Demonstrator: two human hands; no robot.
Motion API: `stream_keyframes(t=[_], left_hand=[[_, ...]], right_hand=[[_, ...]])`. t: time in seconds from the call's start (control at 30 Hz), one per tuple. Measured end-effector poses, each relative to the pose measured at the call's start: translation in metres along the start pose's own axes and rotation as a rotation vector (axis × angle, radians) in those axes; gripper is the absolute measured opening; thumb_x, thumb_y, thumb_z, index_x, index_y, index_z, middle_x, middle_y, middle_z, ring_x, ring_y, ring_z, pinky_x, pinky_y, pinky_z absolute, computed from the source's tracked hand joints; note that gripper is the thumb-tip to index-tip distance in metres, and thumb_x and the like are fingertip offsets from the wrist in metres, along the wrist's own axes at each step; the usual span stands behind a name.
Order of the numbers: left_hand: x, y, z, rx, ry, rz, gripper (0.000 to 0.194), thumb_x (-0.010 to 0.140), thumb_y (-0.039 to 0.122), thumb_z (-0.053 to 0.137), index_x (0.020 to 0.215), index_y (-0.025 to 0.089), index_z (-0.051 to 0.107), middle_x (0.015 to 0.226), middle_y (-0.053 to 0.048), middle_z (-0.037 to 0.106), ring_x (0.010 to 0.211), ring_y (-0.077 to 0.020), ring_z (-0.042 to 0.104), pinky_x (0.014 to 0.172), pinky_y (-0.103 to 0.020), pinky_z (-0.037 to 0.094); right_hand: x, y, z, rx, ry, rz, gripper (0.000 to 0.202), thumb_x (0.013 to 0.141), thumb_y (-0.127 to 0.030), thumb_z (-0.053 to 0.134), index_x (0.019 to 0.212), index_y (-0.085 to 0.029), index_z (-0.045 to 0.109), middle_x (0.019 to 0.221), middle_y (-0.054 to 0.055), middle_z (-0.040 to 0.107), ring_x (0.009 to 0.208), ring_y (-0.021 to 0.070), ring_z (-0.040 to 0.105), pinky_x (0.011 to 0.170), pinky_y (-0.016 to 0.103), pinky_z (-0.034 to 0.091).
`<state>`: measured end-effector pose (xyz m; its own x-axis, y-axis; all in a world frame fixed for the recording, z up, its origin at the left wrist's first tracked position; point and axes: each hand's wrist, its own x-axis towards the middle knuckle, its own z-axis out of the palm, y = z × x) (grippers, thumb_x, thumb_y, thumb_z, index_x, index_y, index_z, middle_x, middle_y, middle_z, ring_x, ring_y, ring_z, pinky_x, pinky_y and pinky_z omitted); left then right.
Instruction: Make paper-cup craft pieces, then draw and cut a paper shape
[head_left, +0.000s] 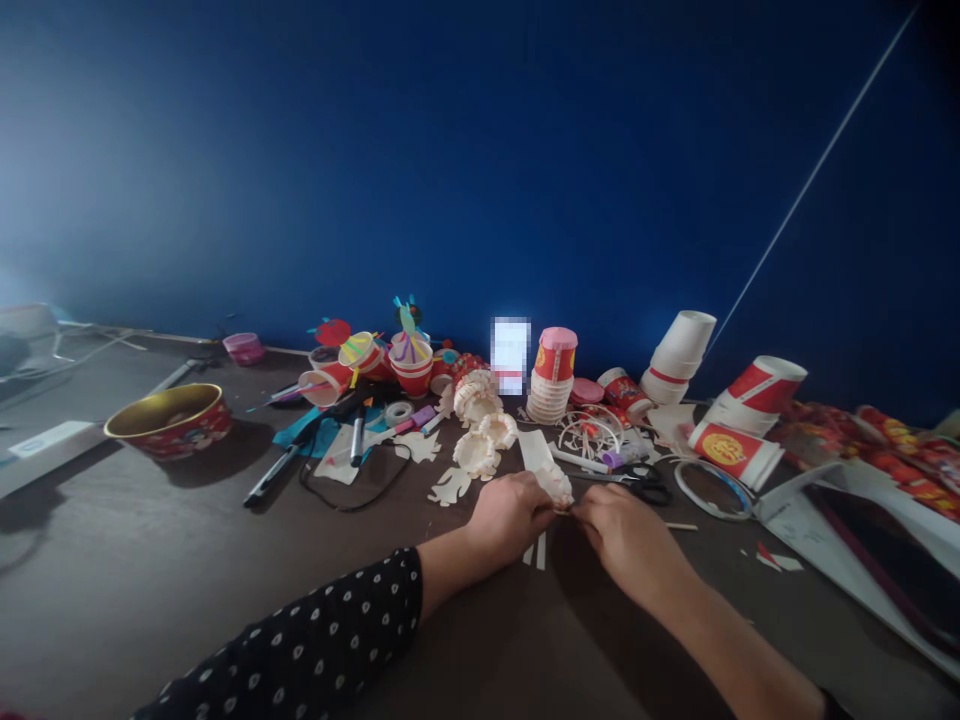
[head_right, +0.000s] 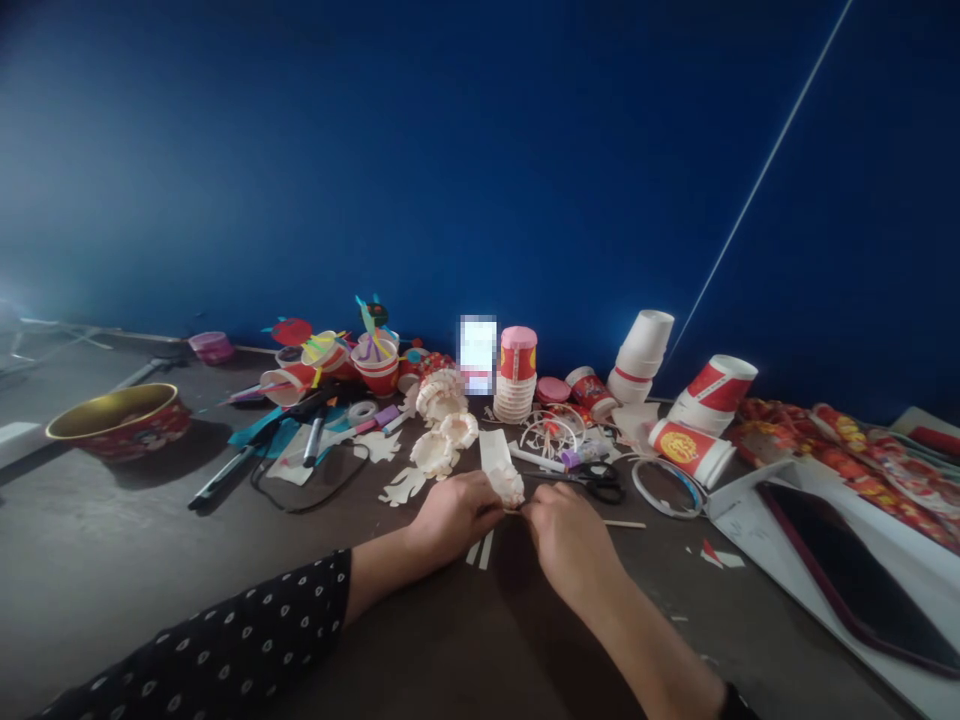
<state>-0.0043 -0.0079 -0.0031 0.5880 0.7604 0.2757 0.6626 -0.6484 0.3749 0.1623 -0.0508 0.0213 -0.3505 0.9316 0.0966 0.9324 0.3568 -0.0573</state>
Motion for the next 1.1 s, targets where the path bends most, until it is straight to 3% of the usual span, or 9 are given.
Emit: stream_keyframes(t=[0.33,0.67,0.87,0.97,1.1], left_hand=[[-0.001,-0.002,0.000,-0.028,-0.005,-0.023,0.013,0.081,0.021,0.058,0.075,0.016,0.068,0.081,-0.004,0.065,0.078,-0.0163,0.059,0.067,-0.022,0.043],[-0.002,-0.005,0.002,-0.045,-0.013,-0.018,0.014,0.081,0.022,0.059,0.074,0.017,0.069,0.079,-0.003,0.064,0.077,-0.0156,0.059,0.066,-0.021,0.042],[-0.002,-0.008,0.004,-0.045,-0.005,-0.003,0.014,0.081,0.023,0.058,0.077,0.019,0.071,0.078,-0.003,0.063,0.075,-0.0151,0.059,0.065,-0.021,0.042],[-0.002,-0.009,0.005,-0.058,-0.008,0.007,0.014,0.079,0.021,0.057,0.077,0.019,0.071,0.079,-0.003,0.063,0.077,-0.0153,0.059,0.067,-0.021,0.043],[-0.002,-0.010,0.005,-0.066,-0.012,0.011,0.013,0.078,0.018,0.058,0.077,0.018,0.070,0.079,-0.003,0.063,0.077,-0.0154,0.059,0.067,-0.021,0.044]], right_hand=[[0.004,0.007,0.004,-0.017,0.028,0.018,0.024,0.089,-0.015,0.042,0.081,-0.020,0.064,0.083,0.004,0.064,0.083,0.0176,0.059,0.065,0.025,0.037],[0.000,0.034,0.000,-0.084,-0.033,0.136,0.023,0.084,-0.011,0.045,0.075,-0.021,0.064,0.076,0.003,0.064,0.071,0.0191,0.063,0.055,0.027,0.033],[0.002,0.013,0.006,0.182,0.238,0.027,0.019,0.088,-0.017,0.045,0.091,-0.021,0.064,0.086,0.004,0.063,0.079,0.0182,0.061,0.068,0.027,0.042],[0.006,0.000,0.009,0.249,0.232,-0.041,0.021,0.089,-0.018,0.045,0.100,-0.021,0.062,0.089,0.004,0.060,0.078,0.0174,0.060,0.069,0.026,0.043],[0.010,-0.005,0.014,0.232,0.176,-0.050,0.023,0.092,-0.022,0.042,0.094,-0.023,0.065,0.091,0.004,0.057,0.074,0.0154,0.060,0.065,0.025,0.042]])
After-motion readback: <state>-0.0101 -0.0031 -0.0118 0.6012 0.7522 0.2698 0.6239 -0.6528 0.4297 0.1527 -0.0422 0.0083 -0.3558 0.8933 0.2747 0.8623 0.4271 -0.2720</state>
